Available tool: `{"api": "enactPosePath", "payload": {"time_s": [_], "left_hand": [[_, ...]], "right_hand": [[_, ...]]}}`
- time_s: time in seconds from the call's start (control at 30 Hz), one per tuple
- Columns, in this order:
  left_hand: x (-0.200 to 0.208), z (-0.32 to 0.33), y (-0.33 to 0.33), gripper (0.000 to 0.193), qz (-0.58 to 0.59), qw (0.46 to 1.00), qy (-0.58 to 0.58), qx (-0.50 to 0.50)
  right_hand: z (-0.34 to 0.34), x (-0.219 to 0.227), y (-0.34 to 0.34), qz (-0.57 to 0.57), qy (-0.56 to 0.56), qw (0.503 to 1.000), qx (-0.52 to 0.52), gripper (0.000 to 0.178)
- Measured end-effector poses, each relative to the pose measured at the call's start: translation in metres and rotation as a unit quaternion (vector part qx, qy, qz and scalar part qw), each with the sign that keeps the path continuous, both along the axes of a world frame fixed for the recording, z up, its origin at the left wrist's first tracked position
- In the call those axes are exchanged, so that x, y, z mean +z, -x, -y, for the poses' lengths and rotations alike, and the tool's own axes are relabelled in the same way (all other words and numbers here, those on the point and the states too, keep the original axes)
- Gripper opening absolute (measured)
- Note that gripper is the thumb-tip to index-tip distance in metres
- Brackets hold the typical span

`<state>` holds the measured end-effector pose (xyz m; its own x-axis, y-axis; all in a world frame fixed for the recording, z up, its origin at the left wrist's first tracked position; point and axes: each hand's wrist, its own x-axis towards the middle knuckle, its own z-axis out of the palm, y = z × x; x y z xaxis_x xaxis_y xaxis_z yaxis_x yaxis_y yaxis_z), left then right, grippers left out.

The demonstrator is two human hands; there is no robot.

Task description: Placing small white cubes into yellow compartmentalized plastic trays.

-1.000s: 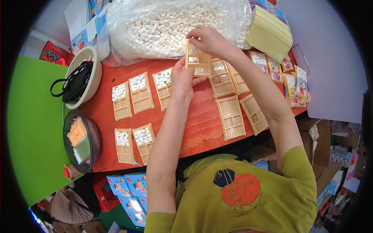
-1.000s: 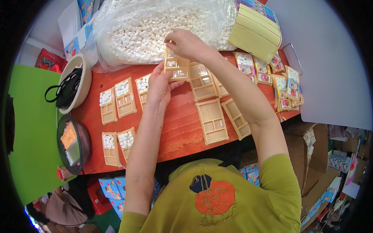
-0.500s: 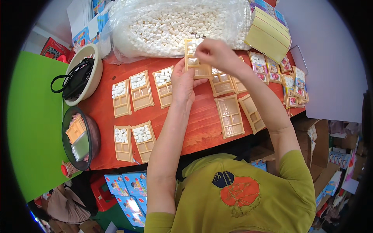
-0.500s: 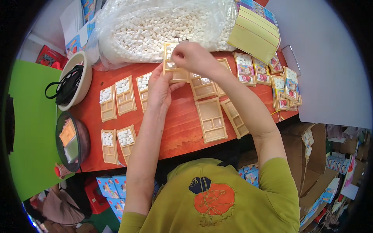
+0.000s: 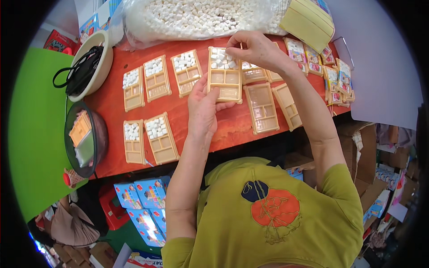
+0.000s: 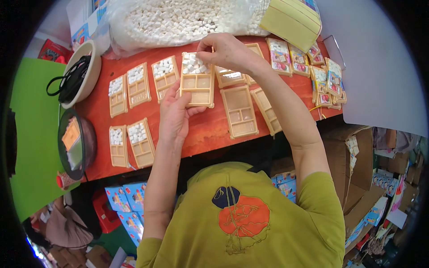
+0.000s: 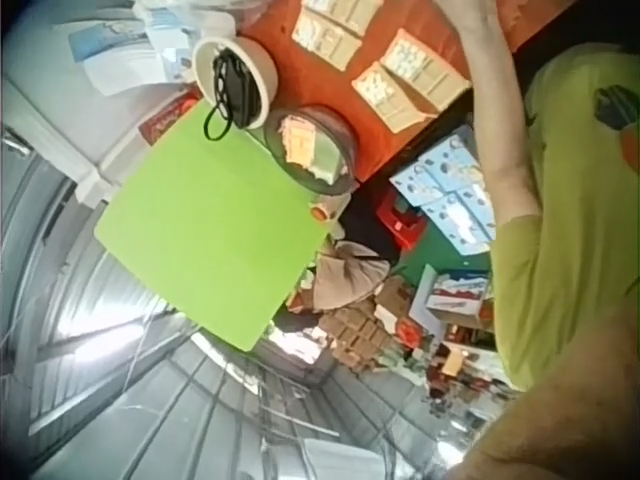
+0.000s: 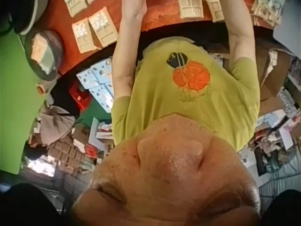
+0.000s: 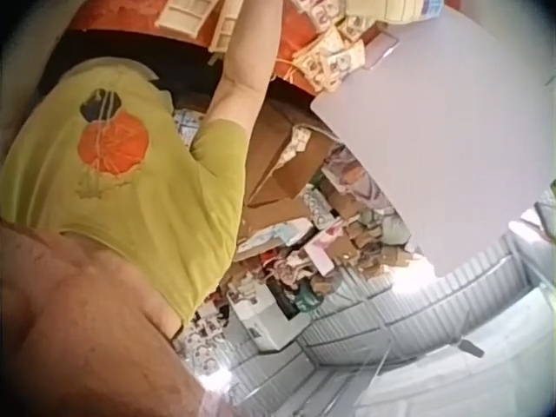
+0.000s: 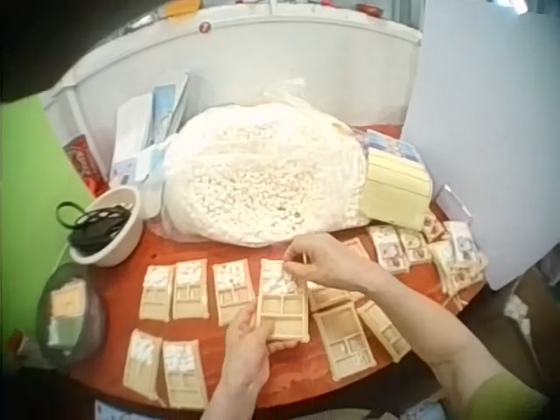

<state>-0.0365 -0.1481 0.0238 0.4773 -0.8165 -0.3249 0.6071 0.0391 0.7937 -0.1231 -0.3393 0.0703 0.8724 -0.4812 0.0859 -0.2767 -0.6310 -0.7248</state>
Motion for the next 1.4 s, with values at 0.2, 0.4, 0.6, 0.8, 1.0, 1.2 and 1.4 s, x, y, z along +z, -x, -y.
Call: {"api": "enactPosePath", "payload": {"time_s": [0.2, 0.4, 0.6, 0.8, 1.0, 1.2, 1.4], "left_hand": [[-0.008, -0.046, 0.01, 0.043, 0.006, 1.0, -0.008, 0.025], [-0.009, -0.099, 0.024, 0.043, -0.007, 0.998, -0.023, 0.054], [-0.024, -0.143, 0.044, 0.044, -0.018, 0.992, -0.064, 0.105], [-0.039, -0.155, 0.046, 0.045, 0.006, 0.986, -0.083, 0.148], [-0.033, -0.173, 0.058, 0.056, 0.017, 0.983, -0.087, 0.158], [-0.034, -0.198, 0.048, 0.013, 0.63, 0.707, -0.26, 0.19], [-0.048, -0.159, -0.043, 0.051, 0.768, 0.584, -0.232, 0.123]], "right_hand": [[-0.031, 0.002, 0.009, -0.026, 0.06, 0.997, 0.047, 0.021], [-0.064, -0.015, 0.006, 0.022, -0.057, 0.997, 0.049, 0.023], [-0.124, -0.051, -0.005, 0.078, 0.053, 0.989, 0.113, 0.021], [-0.198, -0.088, -0.004, 0.012, 0.218, 0.954, 0.205, 0.061], [-0.2, -0.095, -0.012, -0.01, 0.308, 0.937, 0.163, 0.067], [-0.205, -0.095, -0.039, -0.016, 0.322, 0.933, 0.159, 0.07], [-0.204, -0.106, -0.068, 0.001, 0.369, 0.918, 0.147, 0.064]]}}
